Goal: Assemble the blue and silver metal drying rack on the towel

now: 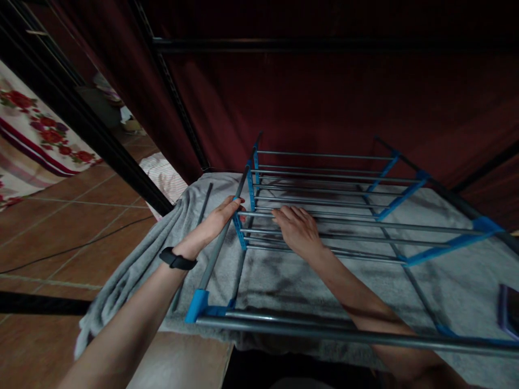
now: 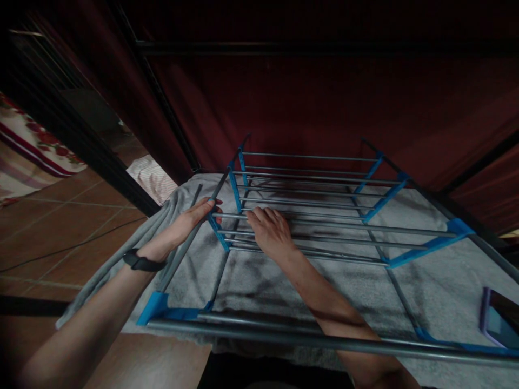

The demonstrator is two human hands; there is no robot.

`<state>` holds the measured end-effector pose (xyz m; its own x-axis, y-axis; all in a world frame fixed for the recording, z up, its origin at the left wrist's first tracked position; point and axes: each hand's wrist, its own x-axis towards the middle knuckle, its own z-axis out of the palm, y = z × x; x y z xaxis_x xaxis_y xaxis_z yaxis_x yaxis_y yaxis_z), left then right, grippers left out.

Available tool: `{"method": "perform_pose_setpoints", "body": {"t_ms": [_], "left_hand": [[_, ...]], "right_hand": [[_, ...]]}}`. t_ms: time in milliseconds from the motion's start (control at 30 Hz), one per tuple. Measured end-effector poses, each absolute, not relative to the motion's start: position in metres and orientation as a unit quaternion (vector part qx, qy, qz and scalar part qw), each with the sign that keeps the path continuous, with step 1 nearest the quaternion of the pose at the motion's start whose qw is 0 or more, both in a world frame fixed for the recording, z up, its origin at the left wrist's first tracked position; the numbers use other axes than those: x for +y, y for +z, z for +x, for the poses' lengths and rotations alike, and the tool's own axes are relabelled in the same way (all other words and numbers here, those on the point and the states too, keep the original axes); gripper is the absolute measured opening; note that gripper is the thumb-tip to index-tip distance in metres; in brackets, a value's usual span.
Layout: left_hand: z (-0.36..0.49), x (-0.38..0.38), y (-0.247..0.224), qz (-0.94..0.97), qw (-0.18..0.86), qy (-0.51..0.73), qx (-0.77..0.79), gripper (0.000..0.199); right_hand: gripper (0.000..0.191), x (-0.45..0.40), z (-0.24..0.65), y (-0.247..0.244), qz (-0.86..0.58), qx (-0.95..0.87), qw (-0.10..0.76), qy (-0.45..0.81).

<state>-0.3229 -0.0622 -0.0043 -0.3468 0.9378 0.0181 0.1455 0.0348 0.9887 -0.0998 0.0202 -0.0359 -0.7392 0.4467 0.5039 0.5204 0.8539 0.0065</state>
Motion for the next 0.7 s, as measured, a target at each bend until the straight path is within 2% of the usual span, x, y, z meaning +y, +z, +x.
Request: {"method": "perform_pose_setpoints", "body": {"t_ms": [333,533,700], "left_hand": [[-0.325,-0.062,-0.005,0.455,0.348,0.529,0.627,0.044],[-0.327,-0.063,-0.004,0.468,0.323,0.491,0.660,0.059],[-0.325,-0.068,0.004,0.450,0.308,0.448,0.708,0.058]], "right_hand": [[0.031,0.016,-0.101,-0.039,-0.263,-0.934,0.237,-0.051],[0.031,0.022,-0.102,-0.043,-0.239,-0.939,0.237,-0.064],[0.034,0.028,-0.099,-0.043,-0.230,-0.940,0.241,-0.071]]}}
